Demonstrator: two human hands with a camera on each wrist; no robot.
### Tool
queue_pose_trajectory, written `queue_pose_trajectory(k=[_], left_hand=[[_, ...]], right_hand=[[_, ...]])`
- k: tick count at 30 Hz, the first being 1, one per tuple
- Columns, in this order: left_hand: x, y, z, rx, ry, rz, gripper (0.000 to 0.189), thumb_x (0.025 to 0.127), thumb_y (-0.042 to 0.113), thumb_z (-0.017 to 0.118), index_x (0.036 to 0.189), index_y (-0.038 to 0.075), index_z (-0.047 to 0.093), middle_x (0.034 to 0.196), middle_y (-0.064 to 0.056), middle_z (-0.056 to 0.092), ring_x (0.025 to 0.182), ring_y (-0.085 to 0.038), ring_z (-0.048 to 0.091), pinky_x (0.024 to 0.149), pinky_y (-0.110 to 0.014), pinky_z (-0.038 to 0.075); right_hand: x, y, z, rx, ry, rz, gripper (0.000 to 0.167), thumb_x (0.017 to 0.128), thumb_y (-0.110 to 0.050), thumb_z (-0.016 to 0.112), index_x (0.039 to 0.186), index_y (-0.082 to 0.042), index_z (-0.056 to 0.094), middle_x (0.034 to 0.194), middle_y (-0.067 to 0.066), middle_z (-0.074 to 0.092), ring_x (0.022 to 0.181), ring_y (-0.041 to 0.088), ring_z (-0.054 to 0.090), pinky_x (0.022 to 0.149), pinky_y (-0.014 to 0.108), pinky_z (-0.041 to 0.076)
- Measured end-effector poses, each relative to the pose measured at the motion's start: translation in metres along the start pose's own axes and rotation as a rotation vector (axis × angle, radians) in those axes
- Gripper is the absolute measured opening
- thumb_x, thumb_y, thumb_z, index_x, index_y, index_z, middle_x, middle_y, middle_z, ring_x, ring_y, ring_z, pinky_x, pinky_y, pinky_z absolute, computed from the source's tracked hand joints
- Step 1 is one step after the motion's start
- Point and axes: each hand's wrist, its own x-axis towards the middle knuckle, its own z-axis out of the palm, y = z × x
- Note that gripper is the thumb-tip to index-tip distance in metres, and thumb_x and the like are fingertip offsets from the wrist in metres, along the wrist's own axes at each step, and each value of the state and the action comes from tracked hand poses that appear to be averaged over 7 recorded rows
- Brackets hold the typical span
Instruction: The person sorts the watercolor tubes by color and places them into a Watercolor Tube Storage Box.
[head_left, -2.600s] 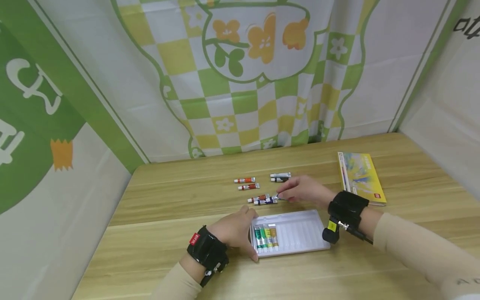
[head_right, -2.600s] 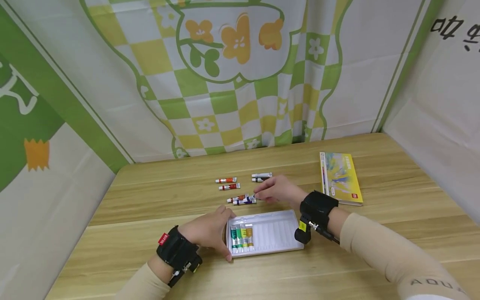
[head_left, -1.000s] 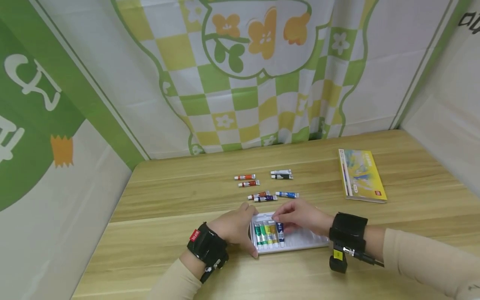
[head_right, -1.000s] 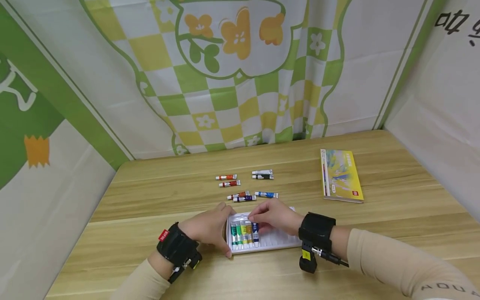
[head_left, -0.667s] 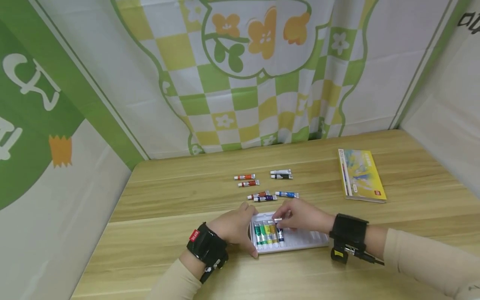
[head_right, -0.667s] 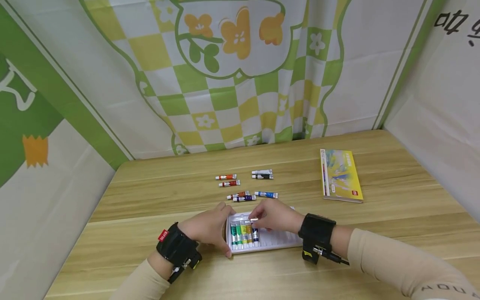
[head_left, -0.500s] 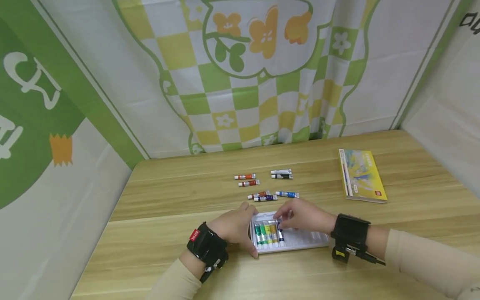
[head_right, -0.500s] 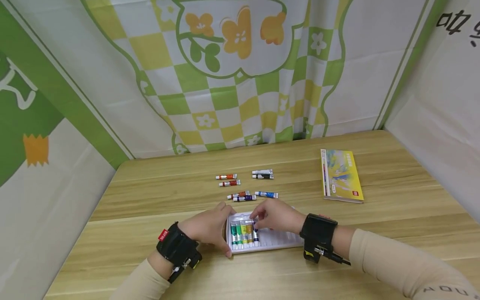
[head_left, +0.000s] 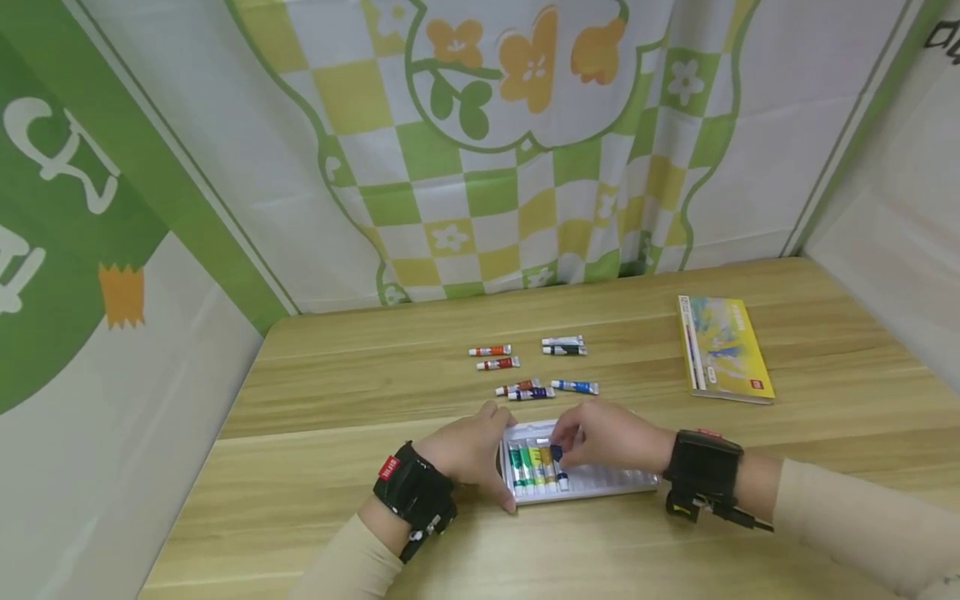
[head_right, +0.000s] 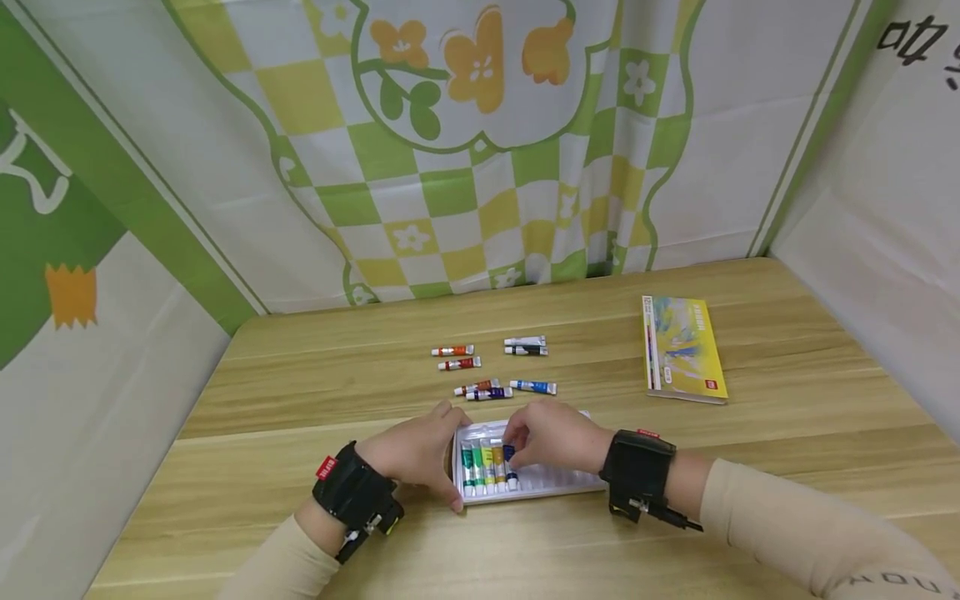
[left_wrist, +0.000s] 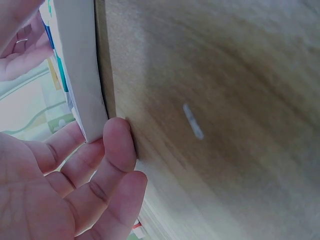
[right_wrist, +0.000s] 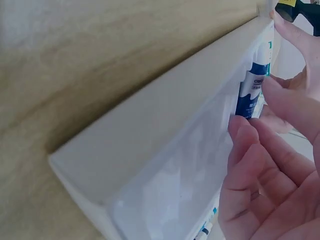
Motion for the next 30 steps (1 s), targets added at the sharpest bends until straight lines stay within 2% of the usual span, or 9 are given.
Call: queue_pose_trajectory(k=[5, 10, 16, 21, 30], left_hand=[[0.001, 0.0, 0.0, -0.008, -0.004, -0.007, 0.105, 0.053, 0.045, 0.096, 0.138, 0.01, 0.047, 0.114, 0.0, 0.049, 0.089, -0.013, 0.055, 0.079, -0.027, 0.049], [0.001, -0.001, 0.0, -0.024, -0.008, -0.01, 0.104, 0.053, 0.044, 0.096, 0.138, 0.01, 0.047, 0.113, 0.0, 0.049, 0.089, -0.013, 0.055, 0.079, -0.027, 0.049], [0.001, 0.0, 0.001, -0.013, 0.0, -0.005, 0.105, 0.052, 0.044, 0.097, 0.137, 0.009, 0.047, 0.113, 0.0, 0.049, 0.088, -0.013, 0.055, 0.079, -0.027, 0.049], [0.003, 0.0, 0.002, -0.01, -0.001, -0.008, 0.105, 0.051, 0.044, 0.097, 0.137, 0.01, 0.047, 0.113, 0.0, 0.049, 0.088, -0.013, 0.055, 0.079, -0.027, 0.049], [0.003, 0.002, 0.0, -0.01, -0.004, -0.019, 0.104, 0.051, 0.043, 0.097, 0.137, 0.01, 0.048, 0.113, 0.0, 0.049, 0.089, -0.014, 0.055, 0.08, -0.028, 0.049]], right_hand=[[-0.004, -0.003, -0.002, 0.017, -0.022, 0.021, 0.032, 0.077, -0.021, 0.083, 0.108, -0.014, 0.074, 0.086, -0.01, 0.069, 0.077, 0.007, 0.059, 0.068, 0.023, 0.048], [-0.006, -0.007, 0.001, -0.049, -0.007, 0.022, 0.037, 0.076, -0.024, 0.083, 0.11, -0.012, 0.074, 0.088, -0.009, 0.07, 0.079, 0.007, 0.058, 0.07, 0.024, 0.048], [-0.004, -0.011, 0.004, -0.163, 0.004, 0.032, 0.03, 0.076, -0.025, 0.083, 0.104, -0.016, 0.077, 0.084, -0.012, 0.069, 0.074, 0.005, 0.056, 0.068, 0.025, 0.046], [-0.001, -0.015, 0.004, -0.203, -0.024, 0.038, 0.023, 0.078, -0.026, 0.083, 0.098, -0.018, 0.078, 0.079, -0.014, 0.067, 0.071, 0.006, 0.055, 0.067, 0.026, 0.045], [-0.001, -0.021, 0.003, -0.239, -0.033, 0.048, 0.023, 0.077, -0.023, 0.083, 0.097, -0.016, 0.078, 0.079, -0.011, 0.067, 0.072, 0.007, 0.055, 0.069, 0.026, 0.046]])
